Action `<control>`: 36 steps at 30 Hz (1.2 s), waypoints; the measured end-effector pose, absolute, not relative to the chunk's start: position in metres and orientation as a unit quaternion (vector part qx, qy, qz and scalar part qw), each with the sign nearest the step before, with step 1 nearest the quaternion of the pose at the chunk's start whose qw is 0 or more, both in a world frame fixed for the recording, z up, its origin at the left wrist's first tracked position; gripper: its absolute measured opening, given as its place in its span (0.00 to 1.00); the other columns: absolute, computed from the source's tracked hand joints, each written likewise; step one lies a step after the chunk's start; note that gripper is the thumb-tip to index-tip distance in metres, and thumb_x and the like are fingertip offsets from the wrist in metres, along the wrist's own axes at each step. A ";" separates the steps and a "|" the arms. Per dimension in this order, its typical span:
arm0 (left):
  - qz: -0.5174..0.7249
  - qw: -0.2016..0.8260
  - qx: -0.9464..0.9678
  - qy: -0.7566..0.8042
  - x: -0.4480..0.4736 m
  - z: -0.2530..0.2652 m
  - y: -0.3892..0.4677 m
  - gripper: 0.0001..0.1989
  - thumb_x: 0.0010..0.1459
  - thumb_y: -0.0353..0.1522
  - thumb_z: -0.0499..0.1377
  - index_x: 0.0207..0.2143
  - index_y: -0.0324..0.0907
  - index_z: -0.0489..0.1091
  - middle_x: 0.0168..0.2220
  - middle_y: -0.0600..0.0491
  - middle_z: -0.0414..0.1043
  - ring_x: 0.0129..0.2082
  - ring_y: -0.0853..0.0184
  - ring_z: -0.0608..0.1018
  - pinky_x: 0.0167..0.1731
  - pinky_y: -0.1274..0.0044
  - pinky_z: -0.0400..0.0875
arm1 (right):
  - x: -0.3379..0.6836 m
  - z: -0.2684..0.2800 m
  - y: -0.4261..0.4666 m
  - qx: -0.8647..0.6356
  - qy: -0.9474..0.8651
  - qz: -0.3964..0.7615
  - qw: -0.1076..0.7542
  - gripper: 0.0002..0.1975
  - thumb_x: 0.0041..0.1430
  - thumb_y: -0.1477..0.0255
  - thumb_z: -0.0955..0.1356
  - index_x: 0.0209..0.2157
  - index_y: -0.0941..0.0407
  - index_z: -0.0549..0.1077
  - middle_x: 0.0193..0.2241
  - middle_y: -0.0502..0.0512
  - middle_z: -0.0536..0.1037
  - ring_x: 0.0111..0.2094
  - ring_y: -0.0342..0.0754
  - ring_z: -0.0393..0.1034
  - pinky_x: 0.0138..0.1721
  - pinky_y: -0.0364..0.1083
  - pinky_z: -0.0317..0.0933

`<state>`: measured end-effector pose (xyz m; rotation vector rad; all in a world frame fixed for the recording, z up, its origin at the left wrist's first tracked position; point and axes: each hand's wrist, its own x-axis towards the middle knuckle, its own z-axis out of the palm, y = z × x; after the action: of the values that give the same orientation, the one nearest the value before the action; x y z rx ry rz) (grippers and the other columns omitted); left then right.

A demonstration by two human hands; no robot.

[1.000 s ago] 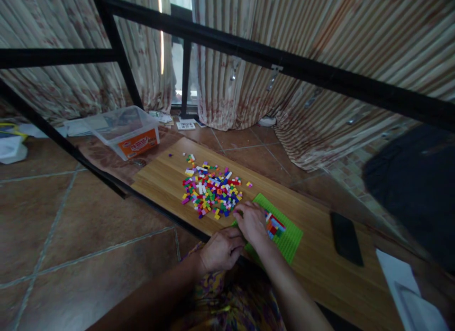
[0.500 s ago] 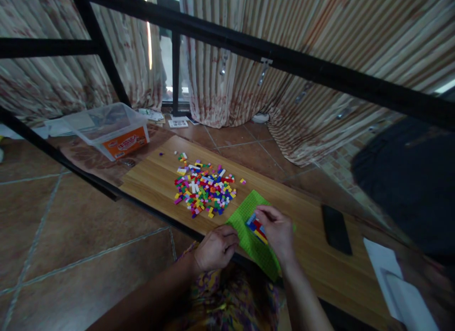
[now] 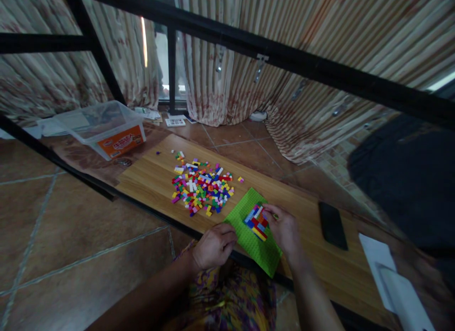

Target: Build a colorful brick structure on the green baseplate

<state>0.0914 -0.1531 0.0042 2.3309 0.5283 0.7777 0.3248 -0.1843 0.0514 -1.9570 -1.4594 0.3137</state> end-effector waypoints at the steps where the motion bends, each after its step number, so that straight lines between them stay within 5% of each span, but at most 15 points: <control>1: 0.293 0.308 0.883 0.200 0.091 0.004 -0.153 0.10 0.60 0.25 0.50 0.35 0.41 0.71 0.37 0.49 0.73 0.39 0.67 0.75 0.41 0.76 0.71 | 0.326 0.049 -0.183 -0.749 -0.566 0.114 0.324 0.16 0.58 0.63 0.63 0.40 0.54 0.79 0.39 0.58 0.80 0.39 0.52 0.74 0.45 0.52 0.65; 25: 0.288 0.307 0.883 0.209 0.091 0.004 -0.155 0.10 0.59 0.24 0.51 0.36 0.41 0.72 0.38 0.49 0.73 0.40 0.67 0.75 0.42 0.76 0.71 | 0.334 0.048 -0.171 -0.751 -0.598 0.091 0.266 0.17 0.56 0.64 0.63 0.43 0.55 0.78 0.34 0.56 0.80 0.37 0.52 0.73 0.44 0.53 0.64; 36: 0.293 0.307 0.881 0.207 0.091 0.004 -0.154 0.10 0.60 0.25 0.51 0.36 0.41 0.72 0.38 0.49 0.73 0.40 0.67 0.75 0.42 0.76 0.71 | 0.339 0.038 -0.184 -0.774 -0.503 0.138 0.358 0.21 0.55 0.56 0.66 0.42 0.56 0.77 0.38 0.60 0.80 0.37 0.52 0.73 0.43 0.53 0.66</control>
<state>0.0910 -0.1536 0.0045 2.3315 0.5467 0.7748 0.3387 -0.1843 0.0384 -1.9977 -1.2991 0.3565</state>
